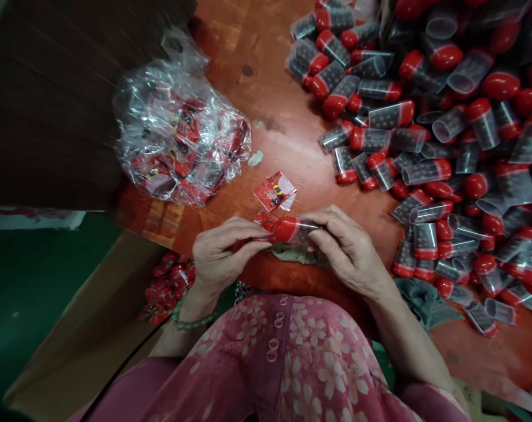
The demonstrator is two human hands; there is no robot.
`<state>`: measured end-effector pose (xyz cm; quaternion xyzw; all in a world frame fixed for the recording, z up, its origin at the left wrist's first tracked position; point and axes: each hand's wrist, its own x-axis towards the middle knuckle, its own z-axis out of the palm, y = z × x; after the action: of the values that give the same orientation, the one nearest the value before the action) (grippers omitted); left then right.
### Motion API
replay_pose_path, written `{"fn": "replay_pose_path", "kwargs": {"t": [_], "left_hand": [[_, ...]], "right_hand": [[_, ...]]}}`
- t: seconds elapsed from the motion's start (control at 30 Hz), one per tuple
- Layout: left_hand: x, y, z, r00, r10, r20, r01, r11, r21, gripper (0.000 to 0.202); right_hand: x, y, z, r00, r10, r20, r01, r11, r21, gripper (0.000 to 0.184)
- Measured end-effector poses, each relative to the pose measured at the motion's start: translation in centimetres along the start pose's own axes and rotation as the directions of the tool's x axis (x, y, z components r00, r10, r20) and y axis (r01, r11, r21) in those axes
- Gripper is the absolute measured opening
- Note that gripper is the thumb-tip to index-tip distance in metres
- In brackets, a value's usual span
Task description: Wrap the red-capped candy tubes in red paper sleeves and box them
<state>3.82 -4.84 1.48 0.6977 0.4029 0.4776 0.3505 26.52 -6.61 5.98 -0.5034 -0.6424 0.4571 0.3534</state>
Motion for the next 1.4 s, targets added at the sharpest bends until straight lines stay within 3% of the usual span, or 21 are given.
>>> {"fn": "replay_pose_path", "kwargs": {"t": [0.1,0.17,0.33,0.5,0.6,0.8,1.0,1.33,1.4], "left_hand": [[0.0,0.3,-0.3,0.999,0.001,0.046,0.000,1.000,-0.023,0.007],[-0.1,0.3,-0.5,0.997,-0.012,0.078,0.015,0.999,-0.042,0.006],[-1.1,-0.2,-0.3,0.977,-0.124,0.174,0.136,0.989,-0.059,0.008],[-1.8,-0.3,0.2,0.933,-0.218,0.288,0.241,0.969,-0.048,0.007],[-2.1,-0.3,0.5,0.905,-0.281,0.319,0.316,0.947,-0.062,0.007],[-2.3,-0.3,0.7,0.869,-0.361,0.339,0.410,0.908,-0.083,0.008],[-2.0,-0.3,0.4,0.832,-0.425,0.356,0.484,0.870,-0.092,0.010],[-1.9,-0.8,0.2,0.772,-0.383,0.508,0.449,0.894,-0.008,0.015],[-1.7,-0.7,0.1,0.751,-0.386,0.535,0.460,0.888,-0.005,0.015]], "right_hand": [[0.1,0.0,0.0,0.987,-0.100,0.125,0.121,0.978,-0.168,0.023],[0.0,0.1,-0.1,0.972,-0.101,0.211,0.151,0.960,-0.237,0.024],[-0.1,-0.2,-0.8,0.935,-0.020,0.355,0.157,0.919,-0.363,0.025],[0.6,-0.8,-1.4,0.851,0.080,0.519,0.195,0.870,-0.454,0.034],[1.2,-0.7,-1.8,0.807,0.122,0.577,0.178,0.882,-0.435,0.039],[1.8,0.2,-2.7,0.768,0.152,0.622,0.086,0.938,-0.336,0.045],[1.7,0.7,-3.2,0.774,0.139,0.617,0.051,0.959,-0.280,0.039],[3.4,0.2,-2.4,0.718,0.092,0.690,0.104,0.966,-0.237,0.032],[3.8,0.0,-2.3,0.723,0.079,0.686,0.113,0.967,-0.231,0.030]]}}
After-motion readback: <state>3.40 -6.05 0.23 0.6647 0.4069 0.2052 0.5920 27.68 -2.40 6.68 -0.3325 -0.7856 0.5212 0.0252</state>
